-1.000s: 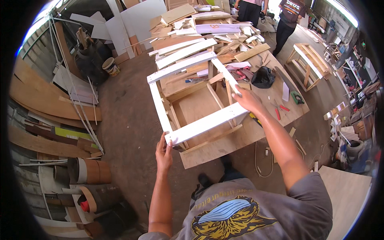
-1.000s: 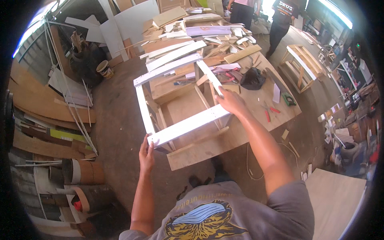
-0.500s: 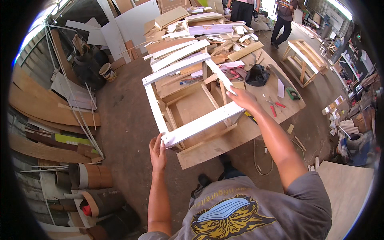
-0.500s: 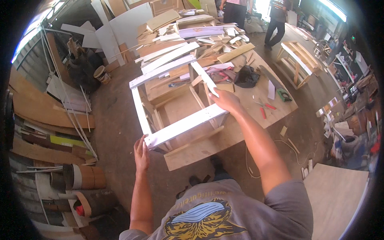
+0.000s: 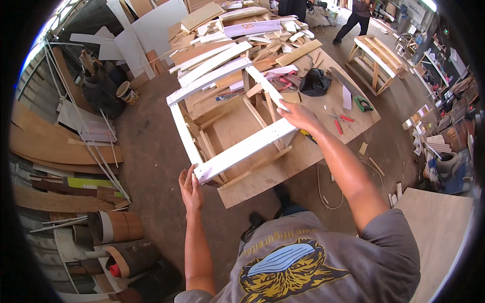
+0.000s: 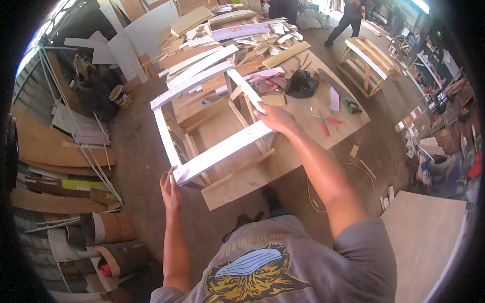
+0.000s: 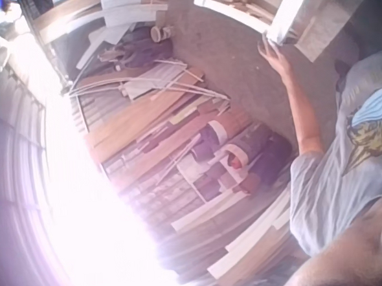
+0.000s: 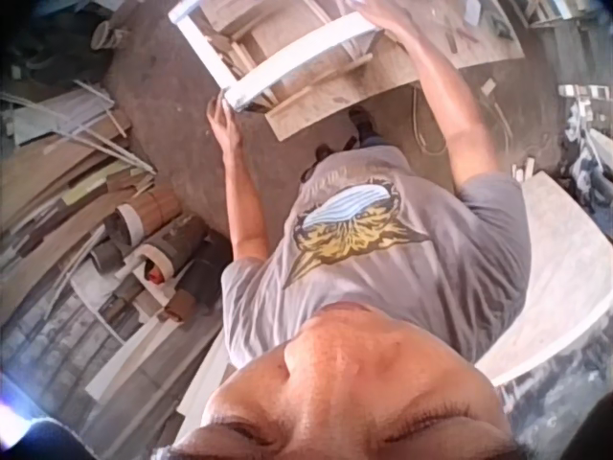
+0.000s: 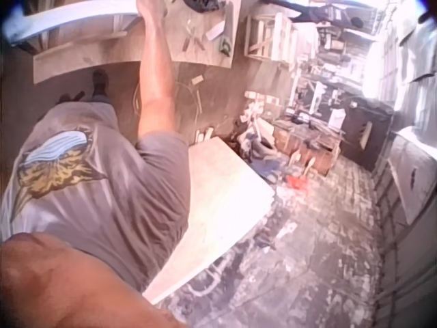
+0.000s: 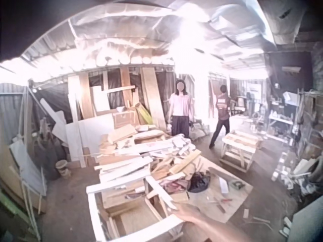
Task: The person cuts nails from a wooden board using pliers, hammers the board onto a wooden frame using a hammer, and cuts a wooden piece on the frame using a hand saw.
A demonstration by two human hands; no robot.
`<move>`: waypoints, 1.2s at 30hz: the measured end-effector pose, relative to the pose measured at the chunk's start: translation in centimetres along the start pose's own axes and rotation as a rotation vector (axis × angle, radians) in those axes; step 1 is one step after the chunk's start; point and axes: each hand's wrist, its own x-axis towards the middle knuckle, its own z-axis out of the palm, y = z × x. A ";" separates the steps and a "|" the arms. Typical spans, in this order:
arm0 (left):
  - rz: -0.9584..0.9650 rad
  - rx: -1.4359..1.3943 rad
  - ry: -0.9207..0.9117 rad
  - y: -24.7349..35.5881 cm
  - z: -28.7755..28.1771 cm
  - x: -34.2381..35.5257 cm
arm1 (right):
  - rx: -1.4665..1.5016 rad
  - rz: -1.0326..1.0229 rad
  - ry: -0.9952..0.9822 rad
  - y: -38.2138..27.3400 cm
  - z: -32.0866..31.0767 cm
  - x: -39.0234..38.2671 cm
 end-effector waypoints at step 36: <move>-0.541 -0.867 -0.039 1.6 3.8 23.5 | 1.035 0.352 -0.147 -0.2 2.0 18.6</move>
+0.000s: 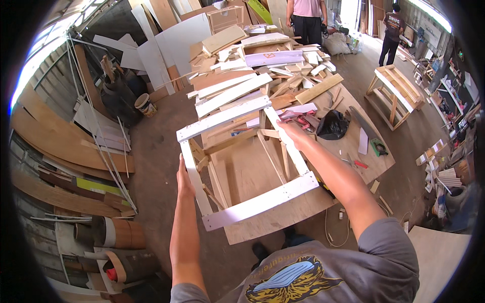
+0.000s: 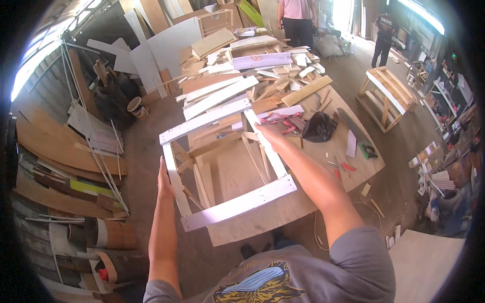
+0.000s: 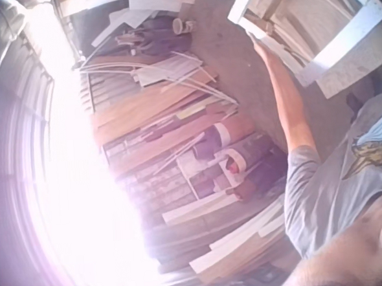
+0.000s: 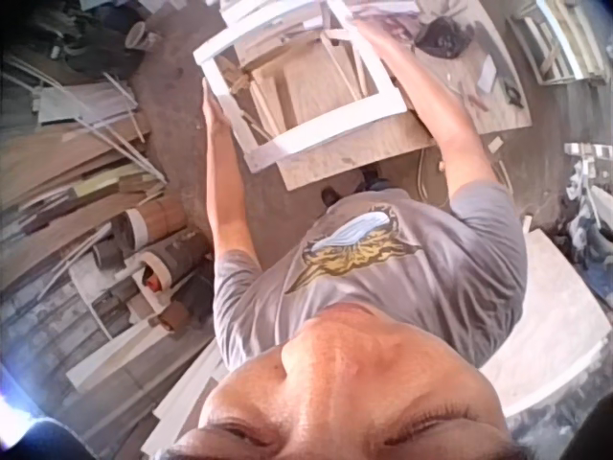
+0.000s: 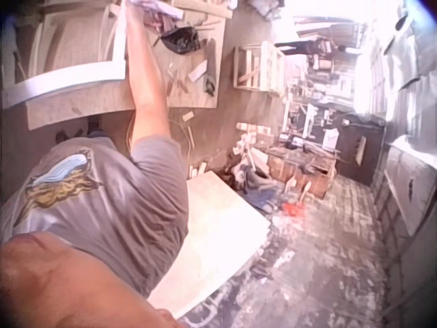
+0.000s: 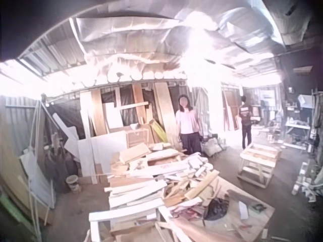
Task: The person cuts nails from a wooden board using pliers, hammers the board onto a wooden frame using a hammer, and cuts a wooden piece on the frame using a hand saw.
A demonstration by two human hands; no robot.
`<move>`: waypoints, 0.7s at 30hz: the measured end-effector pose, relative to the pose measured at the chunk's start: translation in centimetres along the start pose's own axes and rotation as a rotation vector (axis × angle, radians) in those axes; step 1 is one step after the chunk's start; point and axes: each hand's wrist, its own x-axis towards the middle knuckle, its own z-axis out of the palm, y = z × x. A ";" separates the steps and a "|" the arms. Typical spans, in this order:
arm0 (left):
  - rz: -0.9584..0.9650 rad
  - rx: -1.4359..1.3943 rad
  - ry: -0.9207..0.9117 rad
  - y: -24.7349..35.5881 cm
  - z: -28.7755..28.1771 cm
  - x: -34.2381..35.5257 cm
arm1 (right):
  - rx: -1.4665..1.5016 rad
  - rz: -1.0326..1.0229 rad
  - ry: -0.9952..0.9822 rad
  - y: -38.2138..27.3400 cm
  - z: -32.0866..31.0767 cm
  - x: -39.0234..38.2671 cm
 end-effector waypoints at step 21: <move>0.538 -0.277 0.202 -14.5 -3.2 -6.8 | 0.490 -0.382 0.508 23.2 -6.6 -4.6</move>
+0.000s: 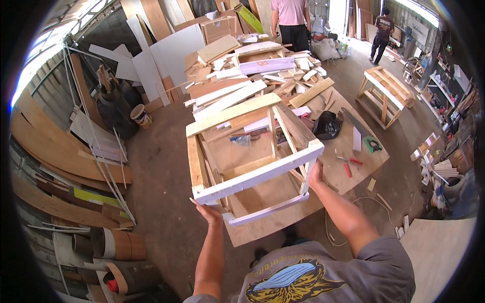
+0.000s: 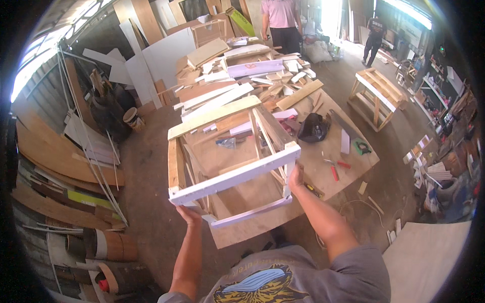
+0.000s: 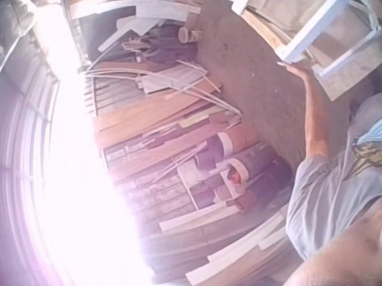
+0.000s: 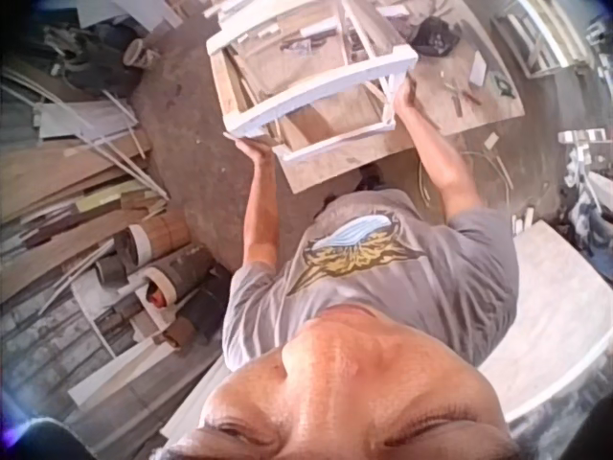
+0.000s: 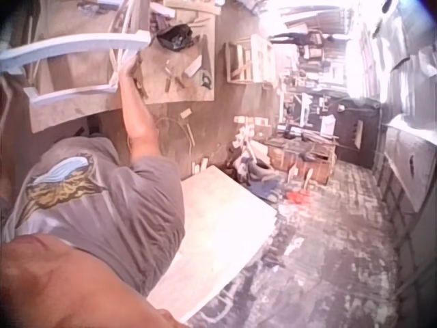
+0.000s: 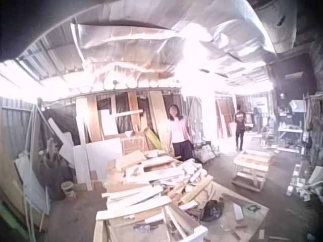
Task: The person cuts nails from a wooden board using pliers, hammers the board onto a wooden frame using a hammer, and cuts a wooden piece on the frame using a hand saw.
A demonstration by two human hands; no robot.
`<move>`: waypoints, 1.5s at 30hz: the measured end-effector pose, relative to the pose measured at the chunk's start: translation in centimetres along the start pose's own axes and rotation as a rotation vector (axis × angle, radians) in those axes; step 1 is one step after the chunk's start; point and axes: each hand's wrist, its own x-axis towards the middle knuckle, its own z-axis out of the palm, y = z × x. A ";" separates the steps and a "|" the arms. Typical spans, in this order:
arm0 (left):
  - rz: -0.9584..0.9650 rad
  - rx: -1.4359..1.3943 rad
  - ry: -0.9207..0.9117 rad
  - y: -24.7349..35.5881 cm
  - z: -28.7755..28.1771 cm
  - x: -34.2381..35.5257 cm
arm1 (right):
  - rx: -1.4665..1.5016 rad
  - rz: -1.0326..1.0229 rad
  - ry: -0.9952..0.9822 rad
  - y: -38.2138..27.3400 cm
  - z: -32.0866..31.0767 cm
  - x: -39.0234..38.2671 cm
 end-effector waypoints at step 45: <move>-0.008 0.699 -0.507 9.4 13.9 17.7 | -0.156 0.278 -0.705 -16.4 20.6 14.1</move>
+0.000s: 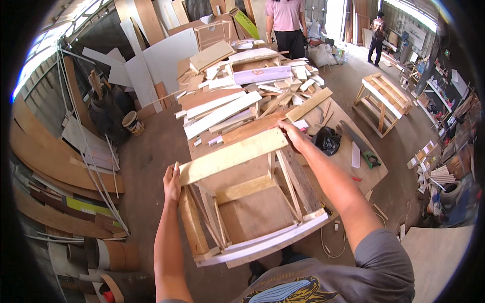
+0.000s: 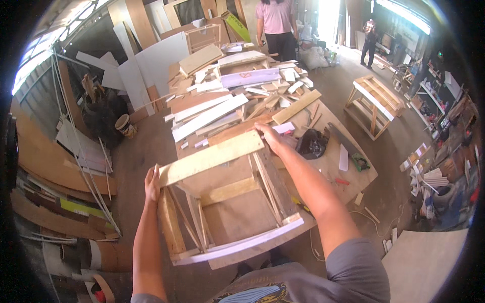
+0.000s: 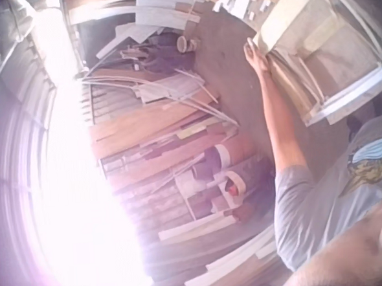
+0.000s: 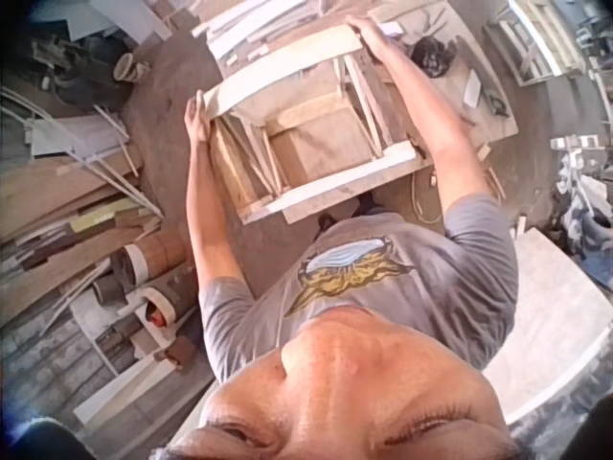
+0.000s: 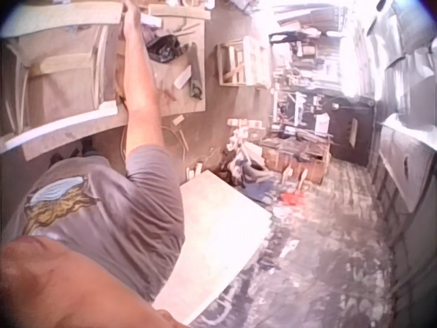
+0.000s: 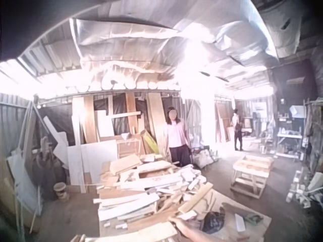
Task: The person cuts nails from a wooden board using pliers, hammers the board onto a wooden frame using a hammer, and cuts a wooden piece on the frame using a hand saw.
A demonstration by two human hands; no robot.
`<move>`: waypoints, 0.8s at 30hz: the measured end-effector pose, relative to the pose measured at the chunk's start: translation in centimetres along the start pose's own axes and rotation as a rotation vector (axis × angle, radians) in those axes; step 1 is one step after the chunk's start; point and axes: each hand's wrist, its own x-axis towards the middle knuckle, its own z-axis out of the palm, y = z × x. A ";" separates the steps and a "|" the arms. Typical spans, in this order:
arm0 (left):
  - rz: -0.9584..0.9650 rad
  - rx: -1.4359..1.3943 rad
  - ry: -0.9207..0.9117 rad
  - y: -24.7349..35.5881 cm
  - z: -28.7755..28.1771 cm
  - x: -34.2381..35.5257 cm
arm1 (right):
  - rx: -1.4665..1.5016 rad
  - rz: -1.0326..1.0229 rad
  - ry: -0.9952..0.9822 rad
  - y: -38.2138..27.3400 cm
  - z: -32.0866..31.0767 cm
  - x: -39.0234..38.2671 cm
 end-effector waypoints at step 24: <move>-0.049 0.181 0.115 0.5 -0.7 -1.2 | -0.048 0.001 -0.072 2.4 -1.0 -6.1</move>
